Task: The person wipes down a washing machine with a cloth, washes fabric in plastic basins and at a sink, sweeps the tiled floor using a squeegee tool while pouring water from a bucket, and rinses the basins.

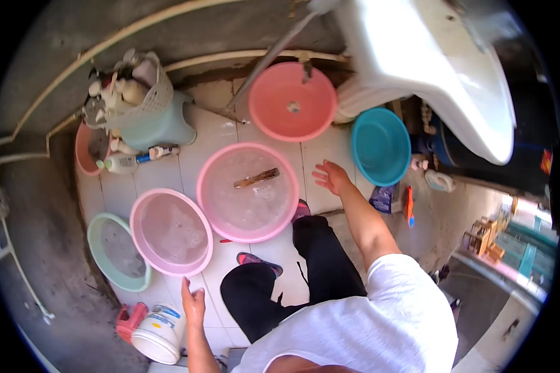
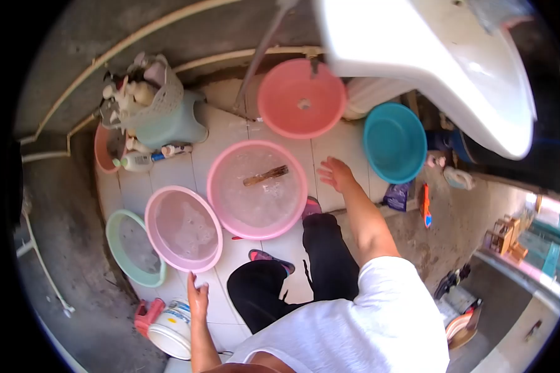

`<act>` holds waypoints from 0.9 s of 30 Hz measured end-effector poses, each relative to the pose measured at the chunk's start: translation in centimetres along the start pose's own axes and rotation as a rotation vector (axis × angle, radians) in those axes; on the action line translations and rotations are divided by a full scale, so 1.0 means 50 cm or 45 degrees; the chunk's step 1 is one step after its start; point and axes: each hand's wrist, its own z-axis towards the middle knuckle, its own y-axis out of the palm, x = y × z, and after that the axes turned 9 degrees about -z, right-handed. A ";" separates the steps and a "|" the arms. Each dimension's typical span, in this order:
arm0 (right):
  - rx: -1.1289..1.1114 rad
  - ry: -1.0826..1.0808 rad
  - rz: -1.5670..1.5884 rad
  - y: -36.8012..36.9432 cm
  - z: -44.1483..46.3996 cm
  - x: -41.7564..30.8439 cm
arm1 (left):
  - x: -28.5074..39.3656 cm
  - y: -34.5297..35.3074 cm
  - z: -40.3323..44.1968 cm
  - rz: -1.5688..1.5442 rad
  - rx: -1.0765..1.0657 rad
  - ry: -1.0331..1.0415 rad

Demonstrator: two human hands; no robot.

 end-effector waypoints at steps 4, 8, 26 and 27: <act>0.051 0.083 -0.128 -0.099 -0.261 0.048 | -0.143 -0.108 -0.079 0.161 0.013 -0.185; 0.288 0.128 -0.352 -0.193 -0.512 0.137 | -0.011 -0.166 -0.148 0.158 -0.066 -0.370; 0.987 0.156 0.753 -0.301 -1.081 0.715 | 0.636 0.326 -0.345 0.382 -0.861 0.668; 1.016 0.091 0.826 -0.332 -1.084 0.712 | 0.628 0.395 -0.370 0.408 -0.960 0.670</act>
